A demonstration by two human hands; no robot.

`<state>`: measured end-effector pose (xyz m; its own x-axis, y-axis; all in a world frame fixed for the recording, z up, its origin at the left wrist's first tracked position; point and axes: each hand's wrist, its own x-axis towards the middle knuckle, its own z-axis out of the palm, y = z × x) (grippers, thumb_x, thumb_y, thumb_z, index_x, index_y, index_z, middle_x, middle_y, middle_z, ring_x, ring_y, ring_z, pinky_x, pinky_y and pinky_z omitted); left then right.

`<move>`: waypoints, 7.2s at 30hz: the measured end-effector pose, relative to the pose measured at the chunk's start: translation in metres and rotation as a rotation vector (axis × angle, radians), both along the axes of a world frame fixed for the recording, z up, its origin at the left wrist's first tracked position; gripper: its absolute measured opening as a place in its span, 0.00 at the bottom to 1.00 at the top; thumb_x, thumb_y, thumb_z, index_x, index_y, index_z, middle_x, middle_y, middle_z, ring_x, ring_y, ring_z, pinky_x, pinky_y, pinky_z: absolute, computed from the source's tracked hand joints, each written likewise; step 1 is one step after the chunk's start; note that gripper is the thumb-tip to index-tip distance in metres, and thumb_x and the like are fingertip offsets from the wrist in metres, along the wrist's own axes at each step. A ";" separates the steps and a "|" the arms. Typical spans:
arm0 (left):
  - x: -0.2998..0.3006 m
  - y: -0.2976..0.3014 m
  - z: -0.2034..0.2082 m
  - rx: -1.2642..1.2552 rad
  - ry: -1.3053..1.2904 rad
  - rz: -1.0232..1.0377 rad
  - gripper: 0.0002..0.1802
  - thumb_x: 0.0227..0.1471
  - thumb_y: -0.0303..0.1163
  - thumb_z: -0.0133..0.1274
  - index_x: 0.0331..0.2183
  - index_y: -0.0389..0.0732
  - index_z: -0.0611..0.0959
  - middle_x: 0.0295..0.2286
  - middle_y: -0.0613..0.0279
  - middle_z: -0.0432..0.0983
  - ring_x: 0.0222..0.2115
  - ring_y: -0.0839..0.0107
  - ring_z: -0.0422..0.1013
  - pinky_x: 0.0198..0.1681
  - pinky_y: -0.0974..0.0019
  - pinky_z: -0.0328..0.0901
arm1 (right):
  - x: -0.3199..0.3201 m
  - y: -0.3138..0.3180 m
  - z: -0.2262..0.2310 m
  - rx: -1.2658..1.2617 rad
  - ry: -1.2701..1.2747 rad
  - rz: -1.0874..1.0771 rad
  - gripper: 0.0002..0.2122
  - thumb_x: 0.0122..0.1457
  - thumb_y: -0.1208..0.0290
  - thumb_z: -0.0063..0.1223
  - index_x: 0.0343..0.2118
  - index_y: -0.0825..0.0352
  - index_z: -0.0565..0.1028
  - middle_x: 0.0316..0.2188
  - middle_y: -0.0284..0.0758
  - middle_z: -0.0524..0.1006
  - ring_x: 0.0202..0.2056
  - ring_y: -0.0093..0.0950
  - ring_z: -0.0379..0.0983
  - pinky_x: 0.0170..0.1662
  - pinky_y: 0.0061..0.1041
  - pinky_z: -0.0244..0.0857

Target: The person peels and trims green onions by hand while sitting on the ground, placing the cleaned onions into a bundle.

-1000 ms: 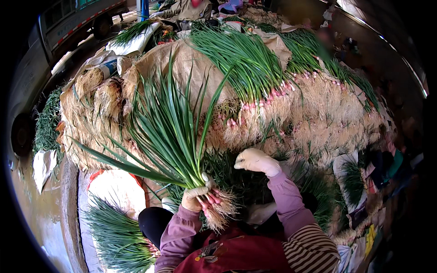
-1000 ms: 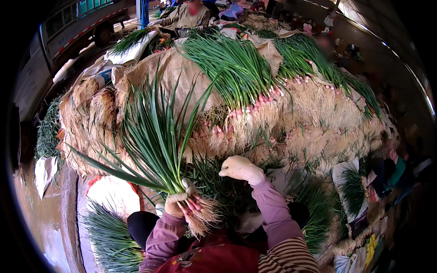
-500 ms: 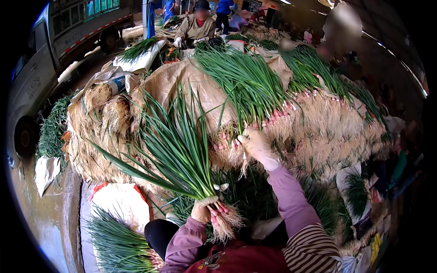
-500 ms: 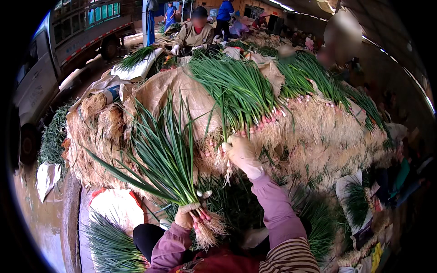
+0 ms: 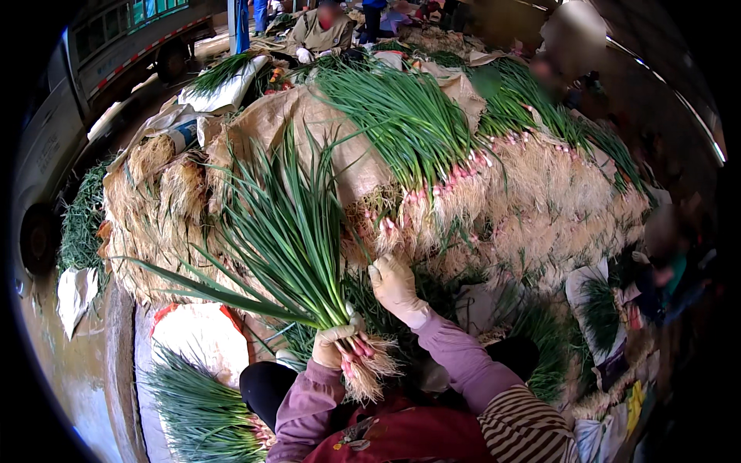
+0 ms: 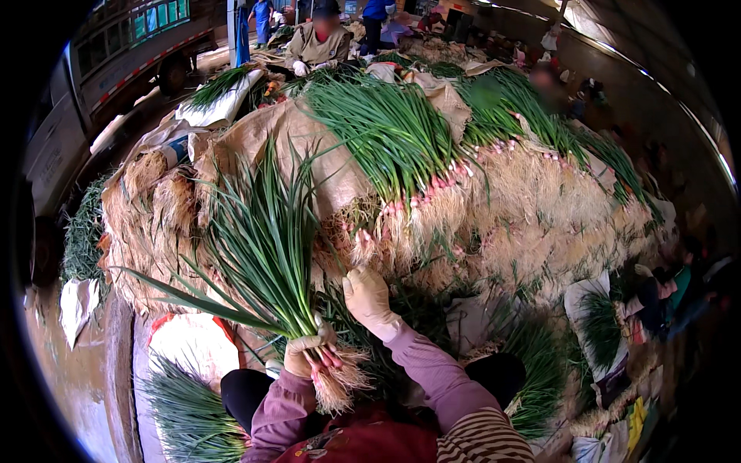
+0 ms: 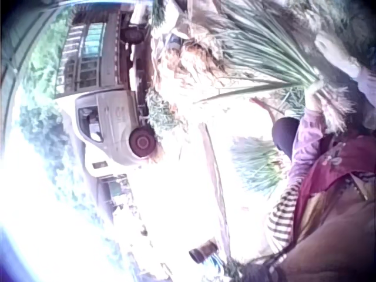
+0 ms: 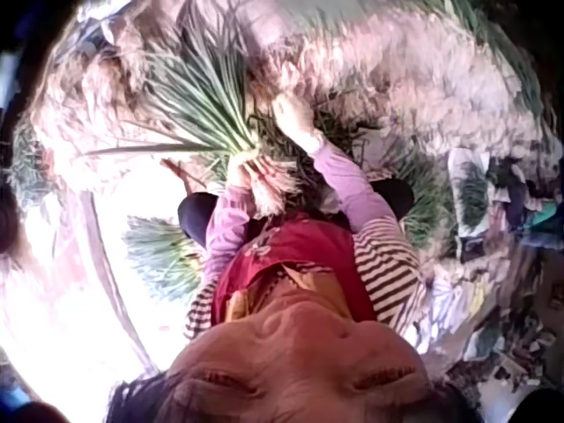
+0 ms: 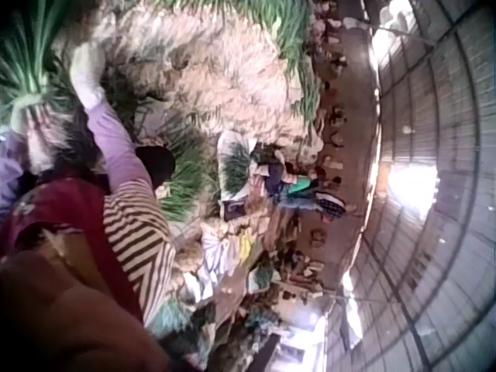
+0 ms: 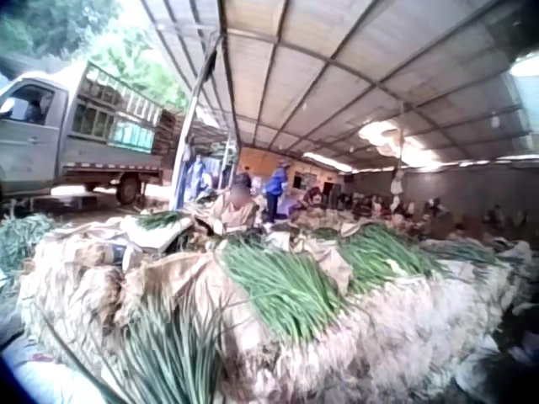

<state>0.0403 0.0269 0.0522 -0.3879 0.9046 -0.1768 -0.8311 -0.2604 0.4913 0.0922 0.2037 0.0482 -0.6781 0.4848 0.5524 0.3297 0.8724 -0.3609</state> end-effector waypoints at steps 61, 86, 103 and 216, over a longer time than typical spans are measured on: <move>-0.008 0.008 -0.012 -0.065 -0.053 -0.119 0.18 0.42 0.26 0.48 0.39 0.29 0.72 0.26 0.48 0.75 0.19 0.58 0.74 0.18 0.66 0.71 | 0.044 0.014 0.047 -0.970 -0.289 0.694 0.10 0.52 0.73 0.50 0.33 0.75 0.73 0.22 0.31 0.72 0.27 0.19 0.65 0.33 0.21 0.62; -0.010 -0.012 -0.020 0.174 0.039 -0.112 0.15 0.36 0.26 0.54 0.31 0.35 0.72 0.20 0.50 0.70 0.13 0.62 0.69 0.12 0.66 0.67 | 0.028 0.022 0.038 -0.464 -0.685 0.142 0.16 0.51 0.57 0.54 0.30 0.68 0.77 0.21 0.41 0.75 0.26 0.30 0.72 0.33 0.30 0.63; -0.003 0.004 -0.026 0.014 -0.042 -0.103 0.33 0.36 0.28 0.52 0.49 0.33 0.65 0.42 0.43 0.68 0.23 0.66 0.68 0.26 0.66 0.68 | 0.076 -0.006 0.026 -1.259 -0.086 0.464 0.12 0.57 0.64 0.49 0.30 0.71 0.74 0.19 0.28 0.69 0.20 0.15 0.61 0.24 0.17 0.57; 0.003 0.001 -0.017 -0.132 0.015 -0.138 0.15 0.41 0.31 0.52 0.33 0.34 0.73 0.19 0.57 0.68 0.14 0.64 0.69 0.15 0.67 0.67 | 0.020 -0.005 -0.004 -0.113 0.002 -0.098 0.06 0.49 0.71 0.52 0.24 0.68 0.70 0.22 0.41 0.73 0.25 0.41 0.71 0.27 0.34 0.64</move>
<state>0.0430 0.0275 0.0356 -0.2658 0.9187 -0.2921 -0.8467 -0.0776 0.5264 0.1120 0.1989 0.0439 -0.6234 0.6078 0.4918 0.4103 0.7898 -0.4560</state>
